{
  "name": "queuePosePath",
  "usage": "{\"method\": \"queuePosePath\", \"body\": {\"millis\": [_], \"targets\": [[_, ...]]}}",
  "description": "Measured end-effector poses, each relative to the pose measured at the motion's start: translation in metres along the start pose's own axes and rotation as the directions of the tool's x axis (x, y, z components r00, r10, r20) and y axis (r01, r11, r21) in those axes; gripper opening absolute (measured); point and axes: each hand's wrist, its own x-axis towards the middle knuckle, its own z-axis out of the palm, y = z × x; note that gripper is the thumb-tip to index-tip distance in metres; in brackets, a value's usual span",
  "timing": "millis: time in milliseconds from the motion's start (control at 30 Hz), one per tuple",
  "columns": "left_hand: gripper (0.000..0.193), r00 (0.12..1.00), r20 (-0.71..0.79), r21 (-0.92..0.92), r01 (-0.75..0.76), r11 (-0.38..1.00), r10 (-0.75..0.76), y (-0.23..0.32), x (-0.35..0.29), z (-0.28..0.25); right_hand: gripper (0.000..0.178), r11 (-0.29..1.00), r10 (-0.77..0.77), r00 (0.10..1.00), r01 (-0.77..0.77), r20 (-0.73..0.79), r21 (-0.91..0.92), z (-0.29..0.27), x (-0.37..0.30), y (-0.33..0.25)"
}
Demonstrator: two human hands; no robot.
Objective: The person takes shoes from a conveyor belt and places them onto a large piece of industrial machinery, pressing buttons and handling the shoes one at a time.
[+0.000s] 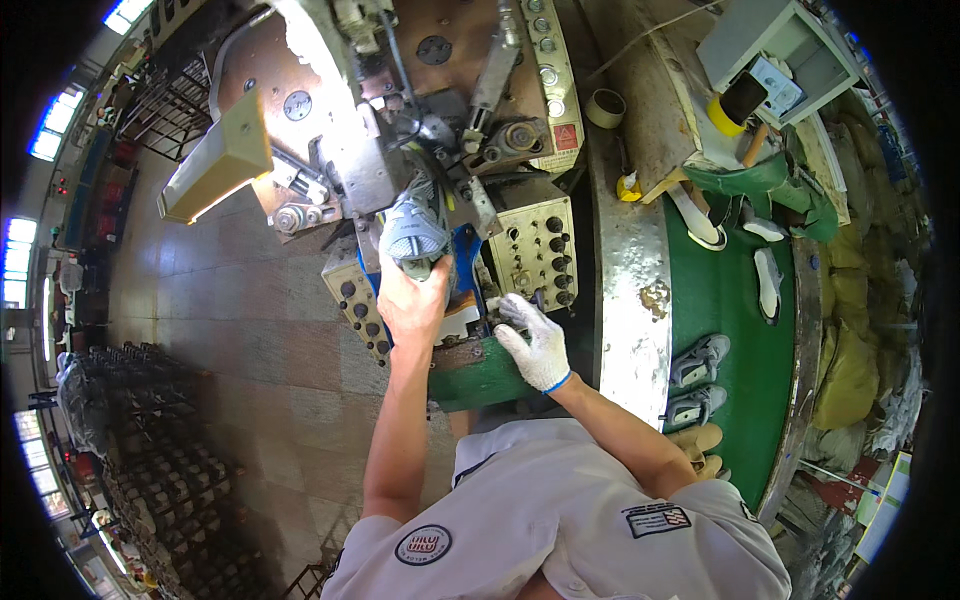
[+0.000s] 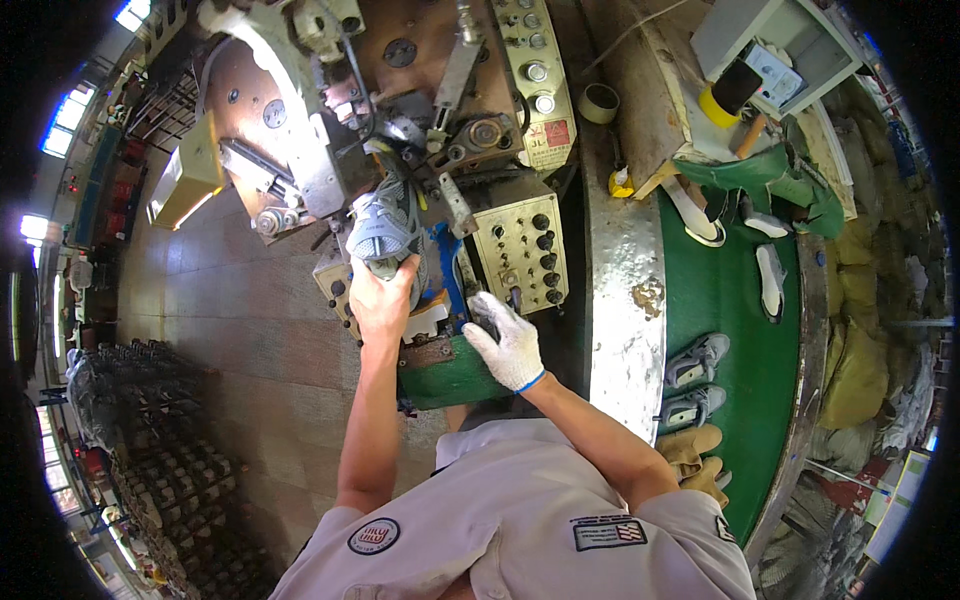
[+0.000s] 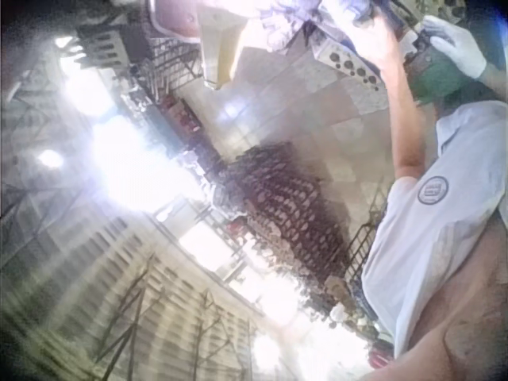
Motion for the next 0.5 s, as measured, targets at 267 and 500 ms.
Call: {"method": "queuePosePath", "body": {"millis": [267, 500], "targets": [[0.076, 0.999, -0.008, 0.073, 0.034, 0.997, -0.034, 0.007, -0.007, 0.007, 0.058, 0.992, -0.115, 0.993, 0.115, 0.005, -0.048, -0.011, 0.000, 0.010], [0.076, 0.999, -0.026, 0.091, 0.022, 0.996, -0.020, -0.005, -0.002, 0.013, 0.055, 0.996, -0.068, 0.997, 0.066, 0.033, 0.052, -0.018, -0.002, 0.012]]}}
